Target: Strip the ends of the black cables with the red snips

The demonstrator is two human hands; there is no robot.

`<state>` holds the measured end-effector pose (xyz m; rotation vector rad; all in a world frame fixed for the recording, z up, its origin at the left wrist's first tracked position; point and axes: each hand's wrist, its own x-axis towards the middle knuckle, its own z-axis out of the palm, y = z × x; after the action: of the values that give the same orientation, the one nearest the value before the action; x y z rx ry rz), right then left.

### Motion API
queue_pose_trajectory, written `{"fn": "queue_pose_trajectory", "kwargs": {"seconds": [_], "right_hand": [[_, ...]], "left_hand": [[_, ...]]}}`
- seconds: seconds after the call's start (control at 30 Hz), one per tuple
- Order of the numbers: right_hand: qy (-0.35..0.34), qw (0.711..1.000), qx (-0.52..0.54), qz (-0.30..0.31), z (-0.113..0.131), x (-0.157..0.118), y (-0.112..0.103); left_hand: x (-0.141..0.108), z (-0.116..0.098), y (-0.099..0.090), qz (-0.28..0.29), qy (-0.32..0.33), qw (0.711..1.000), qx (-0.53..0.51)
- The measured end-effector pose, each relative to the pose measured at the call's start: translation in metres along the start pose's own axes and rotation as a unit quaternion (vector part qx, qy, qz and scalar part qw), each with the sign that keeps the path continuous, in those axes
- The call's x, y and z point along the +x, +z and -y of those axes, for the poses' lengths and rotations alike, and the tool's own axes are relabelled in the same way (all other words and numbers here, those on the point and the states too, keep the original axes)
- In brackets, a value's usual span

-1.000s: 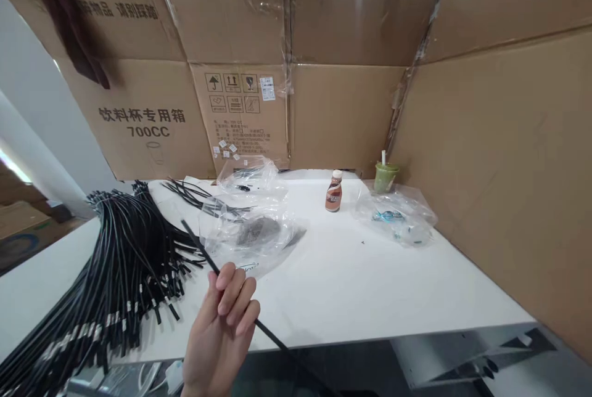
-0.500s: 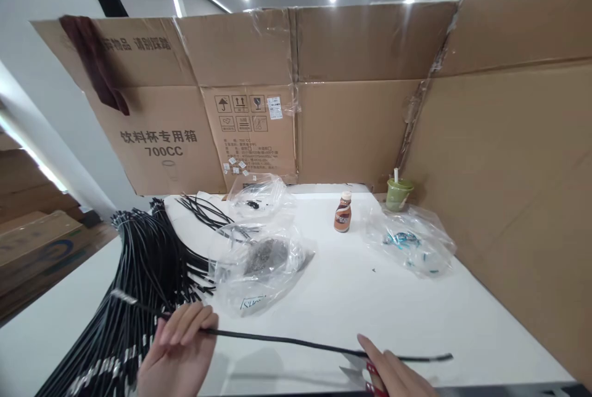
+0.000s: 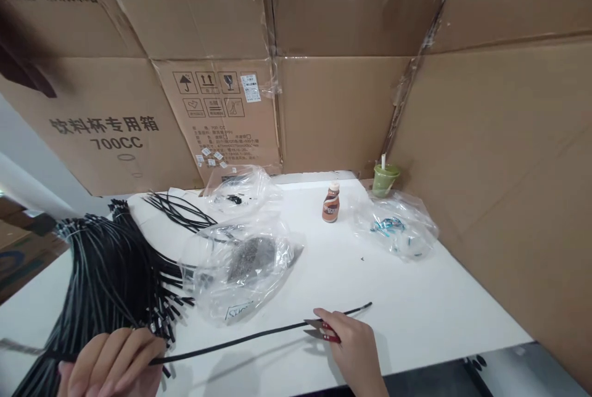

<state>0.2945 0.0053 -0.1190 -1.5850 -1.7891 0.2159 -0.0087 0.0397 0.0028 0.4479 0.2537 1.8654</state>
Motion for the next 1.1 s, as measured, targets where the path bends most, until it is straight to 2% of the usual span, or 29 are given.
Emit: {"fn": "queue_pose_trajectory", "kwargs": {"seconds": [0.1, 0.17, 0.23, 0.3, 0.37, 0.4, 0.47, 0.53, 0.6, 0.67, 0.73, 0.83, 0.9, 1.0, 1.1], "right_hand": [[0.064, 0.991, -0.039, 0.107, 0.002, 0.01, -0.009], [0.106, 0.977, -0.076, 0.168, 0.007, 0.018, -0.016], [0.144, 0.961, -0.103, 0.211, 0.013, 0.026, -0.021], [0.182, 0.947, -0.106, 0.242, 0.018, 0.031, -0.024], [0.217, 0.935, -0.081, 0.268, 0.021, 0.032, -0.025], [0.227, 0.932, -0.058, 0.277, 0.022, 0.032, -0.026], [0.239, 0.93, -0.011, 0.278, 0.021, 0.031, -0.026], [0.241, 0.938, 0.013, 0.249, 0.02, 0.032, -0.024], [0.232, 0.952, 0.05, 0.19, 0.027, 0.034, -0.018], [0.202, 0.963, 0.141, 0.108, 0.044, 0.04, -0.008], [0.151, 0.954, 0.256, 0.027, 0.069, 0.049, 0.006], [0.046, 0.938, 0.341, -0.049, 0.11, 0.067, 0.023], [-0.023, 0.931, 0.357, -0.074, 0.131, 0.08, 0.031], [-0.092, 0.936, 0.329, -0.082, 0.148, 0.095, 0.036], [-0.139, 0.944, 0.282, -0.101, 0.153, 0.101, 0.038]], "left_hand": [[0.001, 0.004, -0.006, 0.16, -0.068, 0.985, -0.019], [-0.001, 0.007, -0.006, 0.206, -0.143, 0.965, 0.071], [-0.003, 0.009, -0.004, 0.18, -0.229, 0.933, 0.213], [-0.006, 0.011, -0.003, 0.138, -0.303, 0.879, 0.341], [-0.01, 0.016, -0.003, 0.114, -0.342, 0.823, 0.438], [-0.012, 0.019, -0.004, 0.105, -0.341, 0.803, 0.477], [-0.017, 0.025, -0.006, 0.08, -0.305, 0.787, 0.531], [-0.022, 0.033, -0.007, 0.043, -0.248, 0.786, 0.565], [-0.026, 0.04, -0.008, 0.009, -0.195, 0.785, 0.587], [-0.029, 0.046, -0.009, -0.009, -0.154, 0.777, 0.611], [-0.03, 0.05, -0.01, -0.018, -0.117, 0.76, 0.639], [-0.03, 0.054, -0.013, -0.008, -0.075, 0.734, 0.675], [-0.029, 0.055, -0.016, 0.005, -0.044, 0.718, 0.694], [-0.029, 0.055, -0.02, 0.029, 0.015, 0.7, 0.713], [-0.029, 0.055, -0.023, 0.064, 0.053, 0.692, 0.717]]}}
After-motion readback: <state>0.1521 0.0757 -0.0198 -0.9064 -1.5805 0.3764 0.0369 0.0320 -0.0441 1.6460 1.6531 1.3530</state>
